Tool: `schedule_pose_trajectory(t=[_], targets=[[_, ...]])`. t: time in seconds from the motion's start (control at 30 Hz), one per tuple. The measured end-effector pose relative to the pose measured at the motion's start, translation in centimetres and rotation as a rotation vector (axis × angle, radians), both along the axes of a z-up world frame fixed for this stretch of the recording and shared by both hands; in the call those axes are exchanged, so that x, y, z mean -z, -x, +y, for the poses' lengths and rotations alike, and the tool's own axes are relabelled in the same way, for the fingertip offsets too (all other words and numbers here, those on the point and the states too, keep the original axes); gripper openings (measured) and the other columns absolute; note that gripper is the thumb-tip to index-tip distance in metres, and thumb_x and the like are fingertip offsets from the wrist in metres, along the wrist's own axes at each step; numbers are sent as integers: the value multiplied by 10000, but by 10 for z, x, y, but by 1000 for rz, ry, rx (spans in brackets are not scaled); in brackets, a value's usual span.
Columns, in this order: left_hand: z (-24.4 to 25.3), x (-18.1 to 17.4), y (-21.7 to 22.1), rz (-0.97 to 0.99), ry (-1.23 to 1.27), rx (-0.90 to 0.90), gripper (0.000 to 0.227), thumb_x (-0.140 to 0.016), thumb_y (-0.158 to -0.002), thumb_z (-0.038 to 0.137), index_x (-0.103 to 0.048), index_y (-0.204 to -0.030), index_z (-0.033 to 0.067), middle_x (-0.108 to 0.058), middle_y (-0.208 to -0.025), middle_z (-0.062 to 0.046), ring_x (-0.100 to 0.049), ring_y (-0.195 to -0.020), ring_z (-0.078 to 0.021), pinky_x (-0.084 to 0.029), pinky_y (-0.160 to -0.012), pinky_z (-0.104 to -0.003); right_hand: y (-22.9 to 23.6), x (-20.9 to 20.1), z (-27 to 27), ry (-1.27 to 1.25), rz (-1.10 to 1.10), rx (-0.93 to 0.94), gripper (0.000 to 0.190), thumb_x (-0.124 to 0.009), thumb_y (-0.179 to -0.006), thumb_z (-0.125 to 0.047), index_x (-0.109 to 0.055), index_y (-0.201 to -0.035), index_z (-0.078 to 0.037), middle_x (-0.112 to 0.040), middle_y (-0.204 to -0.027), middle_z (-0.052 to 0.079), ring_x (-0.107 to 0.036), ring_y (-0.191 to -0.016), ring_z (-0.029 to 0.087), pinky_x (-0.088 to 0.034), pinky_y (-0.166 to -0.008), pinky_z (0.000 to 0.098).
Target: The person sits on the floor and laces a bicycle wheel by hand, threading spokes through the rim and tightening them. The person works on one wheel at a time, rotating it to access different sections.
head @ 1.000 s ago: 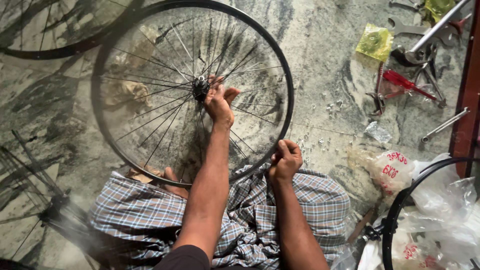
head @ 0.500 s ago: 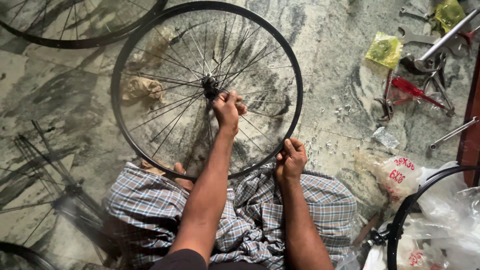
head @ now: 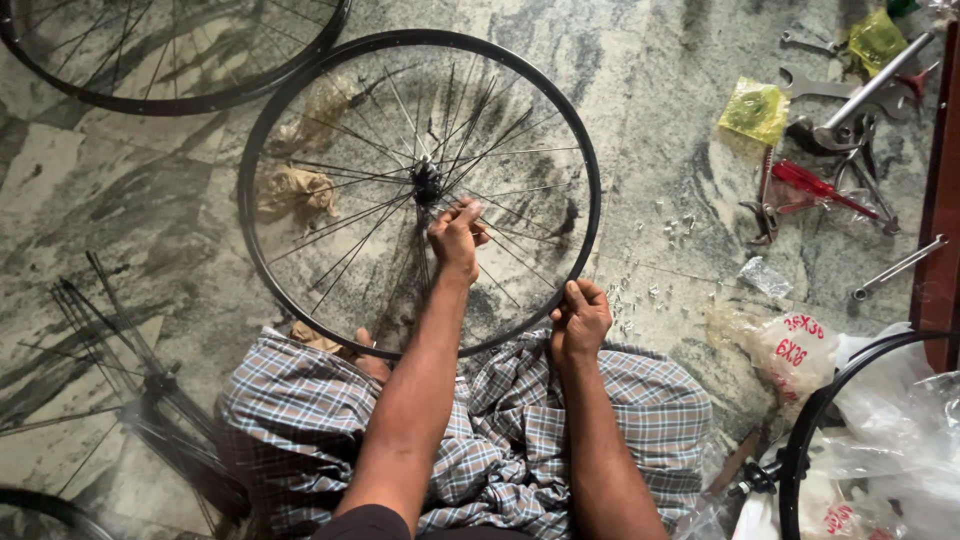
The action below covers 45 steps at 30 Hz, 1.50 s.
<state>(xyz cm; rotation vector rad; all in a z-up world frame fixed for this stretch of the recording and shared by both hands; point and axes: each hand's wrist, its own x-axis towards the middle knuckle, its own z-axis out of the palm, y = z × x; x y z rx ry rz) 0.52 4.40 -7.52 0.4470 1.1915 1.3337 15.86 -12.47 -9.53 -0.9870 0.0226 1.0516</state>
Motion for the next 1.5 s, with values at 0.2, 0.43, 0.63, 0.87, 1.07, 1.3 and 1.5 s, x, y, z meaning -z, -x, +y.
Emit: schedule_pose_trajectory(t=[0.2, 0.43, 0.63, 0.87, 1.07, 1.3, 1.5], targets=[[12, 16, 4, -60, -18, 110, 367, -757, -870, 130, -705, -1217, 25, -763, -973, -2, -524, -485, -80, -440, -419, -255, 2, 2, -2, 23, -20, 9, 103, -670, -978, -40, -615, -1064, -52, -644, -815, 40, -571, -606, 117, -470, -482, 262], [25, 18, -5, 52, -99, 100, 169, -758, -955, 153, -677, -1010, 16, -707, -860, -98, -538, -476, -103, -443, -421, -270, 2, 1, -1, 20, -17, 3, 103, -679, -979, -46, -614, -1059, -42, -648, -810, 42, -574, -606, 113, -468, -478, 256], [-11, -13, -6, 385, 109, 110, 167, -656, -974, 173, -611, -867, 53, -754, -830, -98, -535, -508, -88, -449, -421, -259, 1, -2, 1, 55, -27, 12, 100, -677, -974, -42, -623, -1058, -40, -660, -826, 53, -586, -615, 122, -482, -485, 258], [-38, -48, 17, -133, 191, 23, 204, -522, -999, 307, -560, -954, 112, -616, -645, -57, -578, -502, -167, -521, -463, -338, 0, 2, 3, 107, -42, 1, 111, -686, -969, -50, -631, -1063, -31, -657, -830, 55, -596, -619, 127, -505, -497, 266], [-40, -46, 35, -534, 91, 195, 248, -603, -1058, 332, -586, -1058, 85, -378, -625, 63, -359, -478, -79, -302, -416, -263, 0, 9, 2, 124, -66, -30, 120, -699, -961, -42, -647, -1068, -21, -658, -807, 39, -584, -612, 119, -495, -500, 262], [-53, -49, 38, -20, 119, 319, 180, -565, -1013, 249, -588, -1134, 117, -430, -625, 50, -420, -468, -77, -349, -407, -259, 4, 13, 2, 152, -32, -119, 102, -697, -953, -60, -652, -1043, -48, -639, -772, 22, -580, -595, 112, -506, -498, 264], [-82, -47, 26, -120, 139, 317, 195, -535, -1054, 225, -583, -1098, 42, -391, -618, 44, -355, -447, -83, -297, -394, -274, 5, 9, 4, 162, -50, -122, 68, -685, -972, -79, -665, -1018, -34, -646, -763, 18, -574, -593, 103, -500, -495, 255]])
